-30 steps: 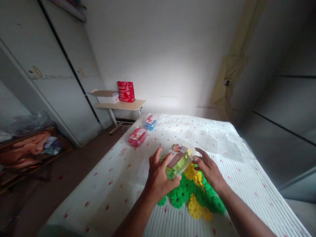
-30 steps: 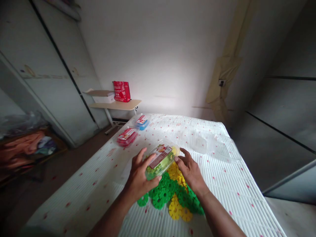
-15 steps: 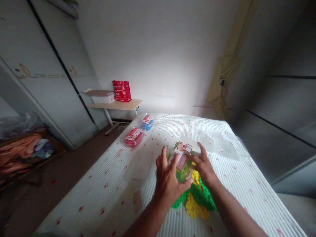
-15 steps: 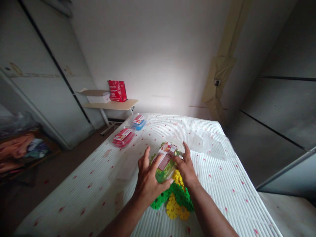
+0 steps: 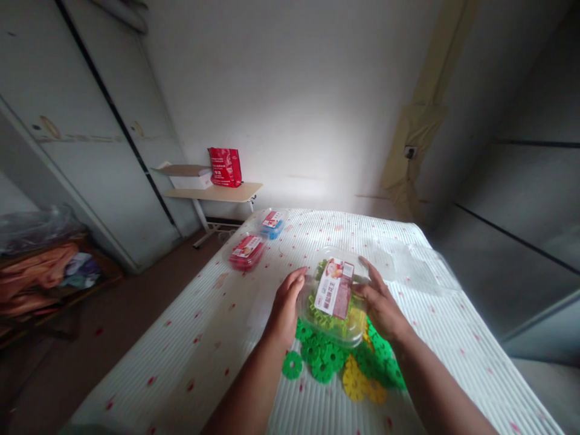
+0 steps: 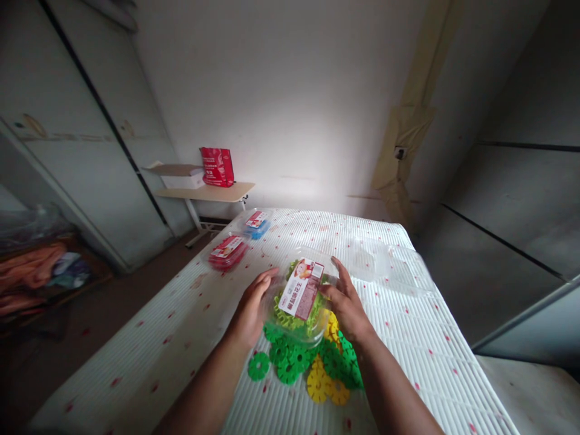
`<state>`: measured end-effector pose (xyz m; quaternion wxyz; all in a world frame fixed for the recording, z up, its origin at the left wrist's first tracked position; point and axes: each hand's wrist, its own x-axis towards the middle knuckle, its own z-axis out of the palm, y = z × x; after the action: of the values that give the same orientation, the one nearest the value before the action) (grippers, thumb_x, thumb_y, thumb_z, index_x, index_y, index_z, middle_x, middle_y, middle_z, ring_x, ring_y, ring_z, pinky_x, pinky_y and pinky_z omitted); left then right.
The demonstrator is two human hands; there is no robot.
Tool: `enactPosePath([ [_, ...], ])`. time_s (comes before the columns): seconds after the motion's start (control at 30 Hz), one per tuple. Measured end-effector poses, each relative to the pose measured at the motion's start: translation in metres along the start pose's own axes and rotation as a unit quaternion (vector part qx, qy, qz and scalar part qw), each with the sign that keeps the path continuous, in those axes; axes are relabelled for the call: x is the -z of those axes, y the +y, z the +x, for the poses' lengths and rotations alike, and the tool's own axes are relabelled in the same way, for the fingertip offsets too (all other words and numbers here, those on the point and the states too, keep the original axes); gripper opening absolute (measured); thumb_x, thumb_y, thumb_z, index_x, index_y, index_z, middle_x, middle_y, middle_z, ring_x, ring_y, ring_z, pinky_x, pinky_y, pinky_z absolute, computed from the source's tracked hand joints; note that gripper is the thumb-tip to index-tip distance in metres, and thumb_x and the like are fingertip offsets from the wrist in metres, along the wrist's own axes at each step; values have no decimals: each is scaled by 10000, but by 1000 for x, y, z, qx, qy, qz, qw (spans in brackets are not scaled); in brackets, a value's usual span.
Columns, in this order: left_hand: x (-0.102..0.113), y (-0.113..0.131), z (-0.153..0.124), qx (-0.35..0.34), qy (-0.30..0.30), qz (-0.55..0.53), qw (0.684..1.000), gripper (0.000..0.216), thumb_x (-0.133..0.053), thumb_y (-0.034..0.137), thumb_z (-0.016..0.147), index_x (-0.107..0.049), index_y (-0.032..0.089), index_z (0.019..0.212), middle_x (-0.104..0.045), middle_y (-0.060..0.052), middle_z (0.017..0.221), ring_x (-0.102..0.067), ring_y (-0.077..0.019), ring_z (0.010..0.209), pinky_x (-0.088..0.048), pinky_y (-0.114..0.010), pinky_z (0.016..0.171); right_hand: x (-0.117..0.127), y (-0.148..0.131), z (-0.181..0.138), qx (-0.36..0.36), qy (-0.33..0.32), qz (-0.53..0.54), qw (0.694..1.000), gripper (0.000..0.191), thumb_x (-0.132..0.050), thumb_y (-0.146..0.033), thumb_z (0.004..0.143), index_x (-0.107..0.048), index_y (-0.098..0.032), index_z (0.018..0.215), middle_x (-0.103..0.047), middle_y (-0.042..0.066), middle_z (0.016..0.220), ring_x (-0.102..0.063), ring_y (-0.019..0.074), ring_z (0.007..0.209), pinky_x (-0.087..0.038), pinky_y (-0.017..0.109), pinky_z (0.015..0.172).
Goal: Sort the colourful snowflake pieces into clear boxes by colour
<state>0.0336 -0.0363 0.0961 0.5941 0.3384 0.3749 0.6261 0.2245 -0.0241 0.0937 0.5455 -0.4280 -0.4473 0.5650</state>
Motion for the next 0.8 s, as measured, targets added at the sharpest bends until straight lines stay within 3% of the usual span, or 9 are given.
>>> enactPosePath([
  [0.07, -2, -4, 3, 110, -65, -121, 984, 365, -561, 397, 796, -630, 162, 1066, -671, -76, 1051, -584, -226, 1038, -418, -329, 919, -2, -1, -1, 7, -21, 5, 1000, 782, -602, -258, 684, -273, -296, 1393, -636, 45, 1065, -611, 216, 925, -462, 399, 823],
  [0.13, -4, -11, 2, 202, -132, -207, 948, 435, -508, 446, 821, -616, 132, 1101, -688, -101, 1009, -613, -244, 991, -435, -360, 895, -5, -1, -2, 6, -35, 9, 999, 781, -594, -244, 681, -274, -296, 1391, -627, 43, 1081, -612, 212, 925, -455, 406, 842],
  [0.23, -6, -23, -1, 264, -184, -269, 908, 527, -458, 508, 831, -593, 109, 1148, -694, -123, 990, -628, -263, 966, -442, -383, 878, -9, -1, -3, 15, -39, -12, 999, 772, -601, -282, 689, -275, -295, 1389, -605, 48, 1126, -608, 216, 948, -458, 411, 851],
  [0.4, -7, -29, -4, 263, -187, -308, 895, 530, -435, 509, 839, -592, 113, 1154, -693, -119, 1004, -619, -271, 987, -434, -398, 886, -15, 0, -2, 31, -10, -129, 991, 774, -619, -427, 711, -289, -243, 1387, -586, 79, 1133, -587, 223, 1000, -458, 411, 875],
  [0.57, -5, -26, -6, 239, -162, -316, 904, 513, -430, 509, 842, -607, 122, 1129, -692, -115, 1004, -604, -269, 1017, -425, -405, 903, -17, -1, -5, 73, 55, -230, 969, 747, -601, -514, 722, -334, -214, 1351, -469, 152, 1276, -557, 251, 1026, -509, 382, 784],
  [0.63, -4, -27, -5, 234, -153, -323, 904, 520, -421, 514, 845, -604, 119, 1130, -689, -118, 1011, -600, -271, 1023, -424, -411, 905, -18, -4, -12, 91, 68, -244, 963, 698, -585, -522, 740, -367, -210, 1325, -487, 156, 1252, -572, 247, 980, -524, 368, 740],
  [0.8, -6, -31, -6, 233, -150, -325, 904, 552, -424, 552, 828, -613, 115, 1107, -691, -122, 991, -610, -281, 995, -432, -429, 891, -24, -8, -31, 133, 37, -298, 944, 595, -599, -484, 748, -442, -233, 1264, -523, 125, 1184, -589, 234, 906, -532, 331, 654],
])
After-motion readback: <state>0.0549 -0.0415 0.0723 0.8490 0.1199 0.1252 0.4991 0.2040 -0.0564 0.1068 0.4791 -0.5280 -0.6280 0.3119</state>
